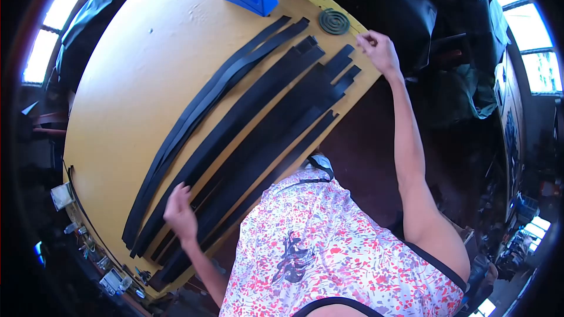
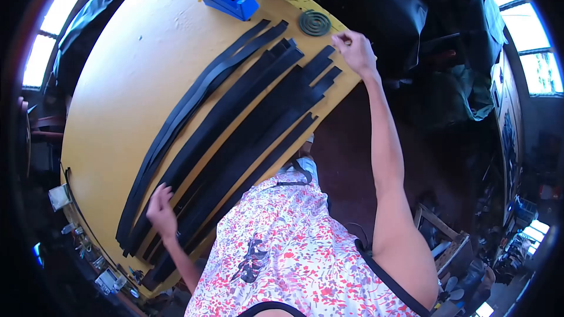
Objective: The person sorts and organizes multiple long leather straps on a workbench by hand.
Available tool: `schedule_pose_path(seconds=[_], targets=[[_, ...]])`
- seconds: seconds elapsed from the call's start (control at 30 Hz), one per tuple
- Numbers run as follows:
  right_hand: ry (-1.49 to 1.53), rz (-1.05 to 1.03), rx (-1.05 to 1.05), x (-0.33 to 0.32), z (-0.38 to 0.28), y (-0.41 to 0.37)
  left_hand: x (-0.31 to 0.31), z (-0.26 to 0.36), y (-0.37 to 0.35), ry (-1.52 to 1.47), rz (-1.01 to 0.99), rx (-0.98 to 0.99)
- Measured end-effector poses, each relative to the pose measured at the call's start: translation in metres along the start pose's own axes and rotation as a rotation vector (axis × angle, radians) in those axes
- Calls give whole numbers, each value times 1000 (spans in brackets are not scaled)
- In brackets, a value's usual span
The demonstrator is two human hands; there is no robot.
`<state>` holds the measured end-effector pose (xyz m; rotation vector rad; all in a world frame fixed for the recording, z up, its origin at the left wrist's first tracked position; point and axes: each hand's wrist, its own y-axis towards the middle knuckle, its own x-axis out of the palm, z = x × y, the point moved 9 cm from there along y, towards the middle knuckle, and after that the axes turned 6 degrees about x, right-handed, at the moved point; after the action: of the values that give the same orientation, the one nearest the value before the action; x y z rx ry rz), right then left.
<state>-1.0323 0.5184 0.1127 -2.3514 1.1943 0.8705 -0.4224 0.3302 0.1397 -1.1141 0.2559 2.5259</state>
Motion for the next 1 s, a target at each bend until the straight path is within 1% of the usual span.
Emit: schedule_pose_path(seconds=[0.03, 0.07, 0.1, 0.13, 0.17, 0.23, 0.33, 0.43, 0.5, 0.57, 0.6, 0.63, 0.67, 0.7, 0.77, 0.8, 0.83, 0.9, 0.97, 1.0], targets=[[13, -14, 72, 3, 24, -15, 38, 31, 1, 60, -105, 136], [19, -38, 80, 9, 40, -29, 74, 56, -1, 56, -188, 170], [8, -30, 123, 15, 59, -42, 107, 81, -4, 69, -234, 350], [-5, -17, 161, 20, 76, -51, 137, 95, -8, 32, -274, 412], [-4, -24, 210, 28, 93, -58, 163, 110, -12, -7, -314, 471], [-6, -38, 188, 38, 95, -70, 201, 138, -16, 31, -344, 546], [19, -40, 221, 52, 102, -73, 247, 150, -16, 143, -305, 596], [-21, -31, 191, 56, 100, -68, 276, 154, -10, 224, -285, 536], [9, -62, 183, 58, 102, -65, 284, 150, -6, 243, -285, 497], [121, -124, 214, 59, 114, -63, 284, 144, -4, 169, -298, 434], [265, -195, 286, 62, 121, -64, 281, 140, -2, 177, -286, 411], [382, -247, 338, 59, 111, -68, 281, 135, 1, 76, -314, 361], [454, -271, 336, 58, 112, -71, 281, 129, 2, -26, -336, 310], [530, -304, 331, 58, 114, -71, 279, 126, 6, -14, -310, 283], [561, -290, 294, 53, 110, -72, 286, 124, 8, -95, -389, 213], [527, -298, 325, 52, 105, -74, 289, 121, 10, -128, -397, 245], [428, -320, 285, 52, 107, -72, 287, 119, 10, -121, -375, 261], [414, -357, 242, 53, 109, -70, 292, 110, 10, -161, -385, 285], [390, -430, 174, 58, 128, -60, 291, 107, 11, -174, -397, 219], [362, -437, 195, 56, 122, -62, 294, 104, 12, -179, -387, 207]])
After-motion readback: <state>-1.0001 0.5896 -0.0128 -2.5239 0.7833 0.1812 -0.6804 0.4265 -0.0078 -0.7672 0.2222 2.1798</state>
